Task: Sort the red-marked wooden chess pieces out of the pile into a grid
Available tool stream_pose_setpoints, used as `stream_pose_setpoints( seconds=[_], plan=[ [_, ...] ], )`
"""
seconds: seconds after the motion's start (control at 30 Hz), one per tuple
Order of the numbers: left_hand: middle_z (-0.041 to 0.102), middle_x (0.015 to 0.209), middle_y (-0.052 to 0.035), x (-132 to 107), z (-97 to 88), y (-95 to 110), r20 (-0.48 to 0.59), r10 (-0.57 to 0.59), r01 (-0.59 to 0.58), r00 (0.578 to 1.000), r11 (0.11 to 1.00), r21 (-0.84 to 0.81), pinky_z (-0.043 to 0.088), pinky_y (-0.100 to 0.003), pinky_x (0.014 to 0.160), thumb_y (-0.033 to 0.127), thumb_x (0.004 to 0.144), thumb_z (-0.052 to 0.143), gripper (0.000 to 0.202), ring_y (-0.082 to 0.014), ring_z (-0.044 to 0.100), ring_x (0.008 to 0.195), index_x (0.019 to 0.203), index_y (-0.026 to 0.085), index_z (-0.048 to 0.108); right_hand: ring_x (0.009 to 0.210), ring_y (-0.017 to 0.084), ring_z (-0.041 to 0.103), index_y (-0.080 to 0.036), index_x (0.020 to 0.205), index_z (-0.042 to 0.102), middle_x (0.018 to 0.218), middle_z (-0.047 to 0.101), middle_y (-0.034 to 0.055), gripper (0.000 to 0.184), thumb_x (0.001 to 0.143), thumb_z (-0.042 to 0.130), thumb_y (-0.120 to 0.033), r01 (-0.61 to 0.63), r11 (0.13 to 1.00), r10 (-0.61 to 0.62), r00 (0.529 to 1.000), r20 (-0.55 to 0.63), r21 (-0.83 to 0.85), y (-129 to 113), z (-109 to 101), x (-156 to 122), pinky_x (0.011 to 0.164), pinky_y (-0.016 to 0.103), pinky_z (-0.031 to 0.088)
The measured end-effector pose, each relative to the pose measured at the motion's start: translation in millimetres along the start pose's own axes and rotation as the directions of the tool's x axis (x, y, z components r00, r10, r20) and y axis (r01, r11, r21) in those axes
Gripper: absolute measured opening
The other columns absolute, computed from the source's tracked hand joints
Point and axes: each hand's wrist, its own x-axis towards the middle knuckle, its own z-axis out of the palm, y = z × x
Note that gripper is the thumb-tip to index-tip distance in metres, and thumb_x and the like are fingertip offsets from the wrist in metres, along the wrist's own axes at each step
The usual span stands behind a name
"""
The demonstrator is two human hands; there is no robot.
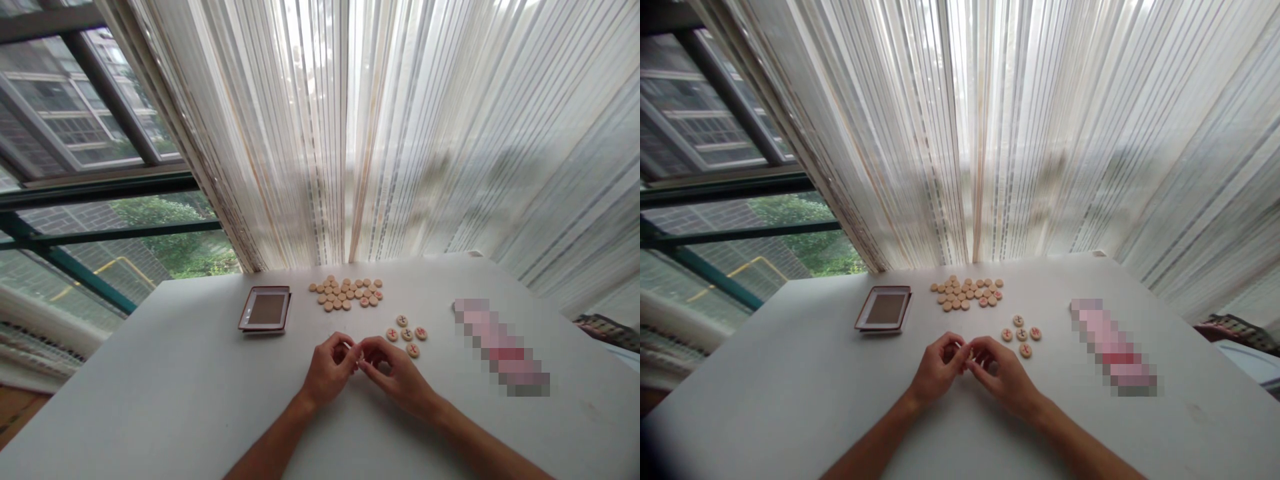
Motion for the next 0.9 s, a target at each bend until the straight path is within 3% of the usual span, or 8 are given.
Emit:
stream_pose_setpoints(
  seconds=[0.27, 0.63, 0.9],
  plan=[
    [0.067, 0.074, -0.0028, 0.7, -1.8, -0.4, 0.014, 0.022, -0.023, 1.000, 1.000, 0.014, 0.048, -0.021, 0.056, 0.044, 0.093, 0.055, 0.030, -0.0114, 0.059, 0.058, 0.098, 0.015, 0.061, 0.082, 0.018, 0.066, -0.021, 0.108, 0.058, 0.097, 0.067, 0.0053, 0.022, 0.092, 0.063, -0.036, -0.042, 0.993, 0.045, 0.999, -0.029, 0.109, 1.4, 0.3, 3.3, 0.075, 0.031, 0.056],
    [0.069, 0.094, -0.0071, -1.0, -2.0, 2.4, 0.071, 0.068, -0.071, 0.995, 0.997, 0.043, 0.051, -0.023, 0.063, 0.037, 0.091, 0.062, 0.030, -0.0124, 0.063, 0.067, 0.113, 0.016, 0.058, 0.088, 0.020, 0.068, -0.021, 0.113, 0.057, 0.105, 0.065, 0.0070, 0.026, 0.093, 0.063, -0.037, -0.057, 0.979, 0.068, 0.997, -0.047, 0.194, 3.0, -1.2, 2.5, 0.081, 0.035, 0.057],
    [0.069, 0.091, -0.0070, -0.6, -1.4, 3.9, 0.064, 0.069, -0.073, 0.996, 0.995, 0.065, 0.050, -0.023, 0.062, 0.037, 0.090, 0.062, 0.030, -0.0126, 0.062, 0.067, 0.112, 0.016, 0.059, 0.085, 0.019, 0.067, -0.021, 0.112, 0.059, 0.099, 0.066, 0.0059, 0.022, 0.097, 0.055, -0.038, -0.040, 0.978, 0.052, 0.997, -0.053, 0.204, 6.2, -2.4, 3.3, 0.078, 0.034, 0.056]
  ],
)
